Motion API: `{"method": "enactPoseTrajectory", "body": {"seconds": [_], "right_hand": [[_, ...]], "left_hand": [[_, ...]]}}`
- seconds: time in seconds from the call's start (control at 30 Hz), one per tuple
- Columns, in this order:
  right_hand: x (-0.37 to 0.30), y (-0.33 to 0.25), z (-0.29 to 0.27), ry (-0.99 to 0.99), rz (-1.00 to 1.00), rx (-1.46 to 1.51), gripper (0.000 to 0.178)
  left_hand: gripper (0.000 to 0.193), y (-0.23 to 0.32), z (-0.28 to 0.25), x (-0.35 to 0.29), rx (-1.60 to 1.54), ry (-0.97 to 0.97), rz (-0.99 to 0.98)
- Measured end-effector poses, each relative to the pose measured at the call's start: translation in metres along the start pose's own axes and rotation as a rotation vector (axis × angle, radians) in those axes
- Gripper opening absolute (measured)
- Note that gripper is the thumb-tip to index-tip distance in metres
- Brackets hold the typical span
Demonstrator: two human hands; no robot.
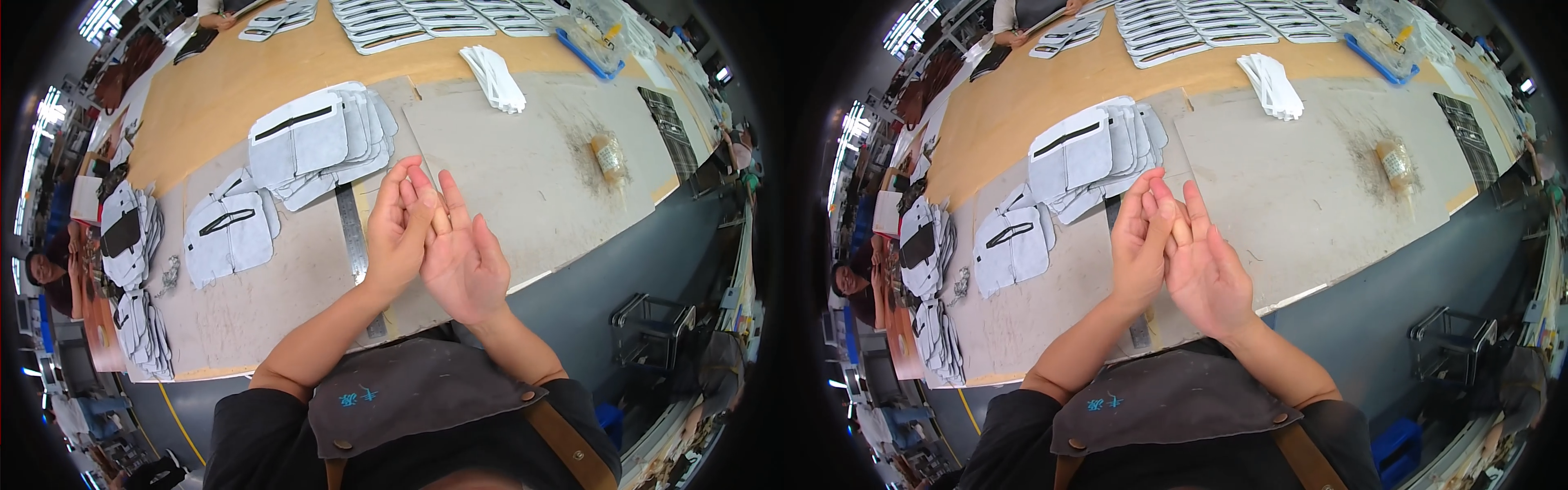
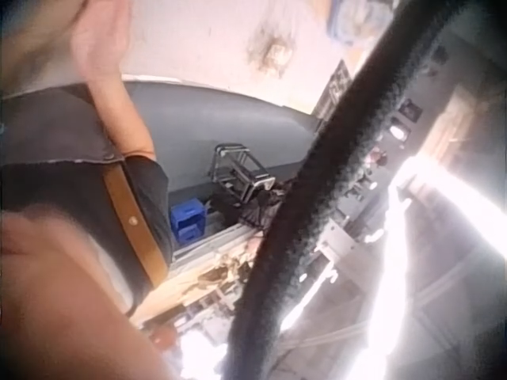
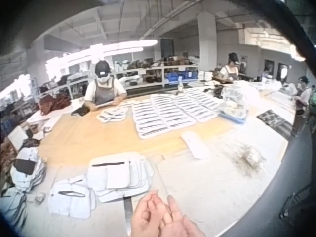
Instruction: The recorder is assembling leather pouch components by gluing and aligning white strips onto leather panels.
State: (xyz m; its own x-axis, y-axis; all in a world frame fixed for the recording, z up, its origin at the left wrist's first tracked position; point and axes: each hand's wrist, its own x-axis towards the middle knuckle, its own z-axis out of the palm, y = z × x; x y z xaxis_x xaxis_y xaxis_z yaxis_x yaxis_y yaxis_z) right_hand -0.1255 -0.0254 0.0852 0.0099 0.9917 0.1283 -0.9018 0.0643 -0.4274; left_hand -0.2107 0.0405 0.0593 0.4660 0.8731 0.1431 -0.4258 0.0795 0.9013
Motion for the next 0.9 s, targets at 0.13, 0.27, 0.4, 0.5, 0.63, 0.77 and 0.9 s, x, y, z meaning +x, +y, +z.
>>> {"method": "enactPoseTrajectory", "body": {"seconds": [0.13, 0.27, 0.4, 0.5, 0.63, 0.77, 0.9], "right_hand": [[0.001, 0.000, -0.001, -0.025, 0.003, 0.037, 0.070], [0.003, 0.000, 0.006, -0.029, 0.003, 0.096, 0.072], [0.002, 0.003, 0.011, -0.051, 0.062, 0.156, 0.072], [0.002, 0.007, 0.014, -0.048, 0.099, 0.103, 0.073], [0.002, 0.012, 0.014, -0.043, 0.146, -0.076, 0.076], [0.001, 0.017, 0.015, -0.090, 0.172, 0.013, 0.075], [0.003, 0.019, 0.016, -0.086, 0.174, 0.092, 0.072]], "left_hand": [[0.047, 0.008, 0.001, -0.001, -0.022, 0.037, -0.052], [0.045, 0.018, 0.000, -0.002, -0.093, 0.170, 0.229], [0.033, 0.027, -0.041, -0.003, 0.680, 0.069, 0.574], [0.023, 0.040, -0.050, 0.000, 0.855, -0.020, 0.677], [0.015, 0.051, -0.058, 0.000, 0.974, -0.134, 0.768], [0.010, 0.047, -0.056, -0.012, 0.598, 0.059, 0.420], [0.012, 0.053, -0.066, -0.018, 0.360, 0.250, 0.286]]}}
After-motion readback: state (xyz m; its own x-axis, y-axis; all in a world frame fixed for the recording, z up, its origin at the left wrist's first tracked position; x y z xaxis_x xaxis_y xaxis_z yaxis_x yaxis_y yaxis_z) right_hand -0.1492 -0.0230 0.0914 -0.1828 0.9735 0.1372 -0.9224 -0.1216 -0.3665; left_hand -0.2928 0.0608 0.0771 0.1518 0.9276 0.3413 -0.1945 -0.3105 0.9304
